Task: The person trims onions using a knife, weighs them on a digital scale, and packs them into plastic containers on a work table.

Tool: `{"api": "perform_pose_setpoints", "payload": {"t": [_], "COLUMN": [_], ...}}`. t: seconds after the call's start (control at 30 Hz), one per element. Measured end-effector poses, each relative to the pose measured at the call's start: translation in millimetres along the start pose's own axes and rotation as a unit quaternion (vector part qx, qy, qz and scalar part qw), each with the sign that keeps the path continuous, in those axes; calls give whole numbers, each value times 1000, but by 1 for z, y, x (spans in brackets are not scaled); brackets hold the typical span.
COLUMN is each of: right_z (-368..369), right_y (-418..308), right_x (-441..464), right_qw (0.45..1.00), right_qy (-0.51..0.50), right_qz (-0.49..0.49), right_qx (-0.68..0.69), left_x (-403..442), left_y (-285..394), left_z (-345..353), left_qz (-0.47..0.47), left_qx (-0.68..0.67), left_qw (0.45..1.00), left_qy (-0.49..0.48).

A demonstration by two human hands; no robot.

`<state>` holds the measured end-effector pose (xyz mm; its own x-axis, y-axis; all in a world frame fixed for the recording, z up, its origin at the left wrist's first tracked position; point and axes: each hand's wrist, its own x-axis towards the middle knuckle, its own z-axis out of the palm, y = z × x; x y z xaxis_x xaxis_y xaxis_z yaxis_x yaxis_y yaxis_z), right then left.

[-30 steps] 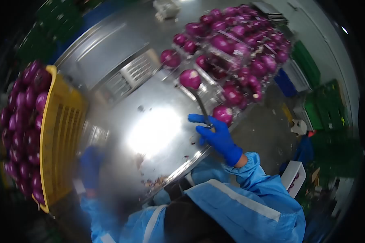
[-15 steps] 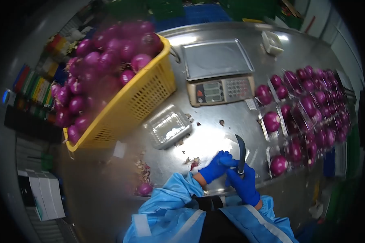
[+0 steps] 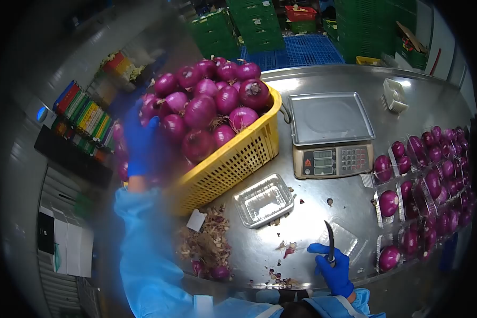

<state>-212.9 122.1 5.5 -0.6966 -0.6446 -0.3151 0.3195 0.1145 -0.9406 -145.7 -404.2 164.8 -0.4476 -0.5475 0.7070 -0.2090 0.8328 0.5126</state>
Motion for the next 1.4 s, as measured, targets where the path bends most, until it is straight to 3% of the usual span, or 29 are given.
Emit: {"api": "perform_pose_setpoints", "payload": {"t": [0.03, 0.13, 0.23, 0.37, 0.4, 0.43, 0.53, 0.57, 0.63, 0.67, 0.73, 0.77, 0.87, 1.0, 1.07, 1.17, 1.2, 1.27, 1.3, 1.33, 1.4], "right_z": [5, 18, 27, 36, 36, 36, 32, 27, 26, 27, 34, 38, 41, 50, 57, 51, 46, 23, 16, 17, 33], "right_y": [3, 14, 21, 20, 17, 14, 13, 11, -8, -14, -13, -8, -1, 0, -3, 11, 22, 67, 83, 90, 69], "right_x": [1, 4, 7, 4, 5, 5, 10, 10, 9, 10, 15, 16, 13, 10, 5, 3, 4, 4, 4, -1, -7], "right_qw": [1000, 1000, 998, 999, 999, 999, 981, 966, 954, 940, 903, 879, 788, 774, 775, 815, 833, 872, 887, 935, 954], "right_qy": [-5, -27, -37, -23, -17, -12, -19, -25, -88, -116, -150, -153, -173, -153, -165, -148, -138, -138, -138, -160, -149], "right_qz": [0, 14, 7, 1, -12, -23, -129, -169, -172, -198, -273, -322, -328, -345, -347, -343, -341, -244, -196, -119, -110], "right_qx": [-3, -5, -43, -34, -35, -37, -142, -193, -231, -251, -294, -316, -492, -508, -501, -443, -414, -401, -394, -293, -236], "left_x": [13, 41, 35, 21, 8, -6, -77, -106, -170, -198, -241, -254, -285, -304, -309, -314, -317, -326, -330, -336, -344], "left_y": [-15, -58, -30, -42, -8, 12, 89, 115, 105, 120, 153, 165, 173, 175, 180, 177, 173, 160, 155, 150, 148], "left_z": [-3, 10, 23, 27, 18, 6, -13, -20, -22, -22, -23, -22, -25, -33, -32, -36, -41, -51, -49, -47, -46], "left_qz": [-73, -93, -120, -93, -63, -28, -136, -202, -147, -171, -336, -392, -425, -438, -436, -339, -357, -390, -426, -462, -531], "left_qx": [4, 152, 192, -41, -51, -151, -287, -247, -297, -290, -310, -354, -374, -393, -393, -358, -330, -271, -304, -334, -403], "left_qw": [997, 979, 973, 988, 987, 982, 948, 945, 911, 890, 798, 742, 709, 680, 675, 742, 752, 772, 763, 749, 689], "left_qy": [-8, -102, -43, 118, 142, 113, -3, -73, -244, -306, -393, -413, -421, -438, -447, -454, -445, -422, -379, -339, -283]}}
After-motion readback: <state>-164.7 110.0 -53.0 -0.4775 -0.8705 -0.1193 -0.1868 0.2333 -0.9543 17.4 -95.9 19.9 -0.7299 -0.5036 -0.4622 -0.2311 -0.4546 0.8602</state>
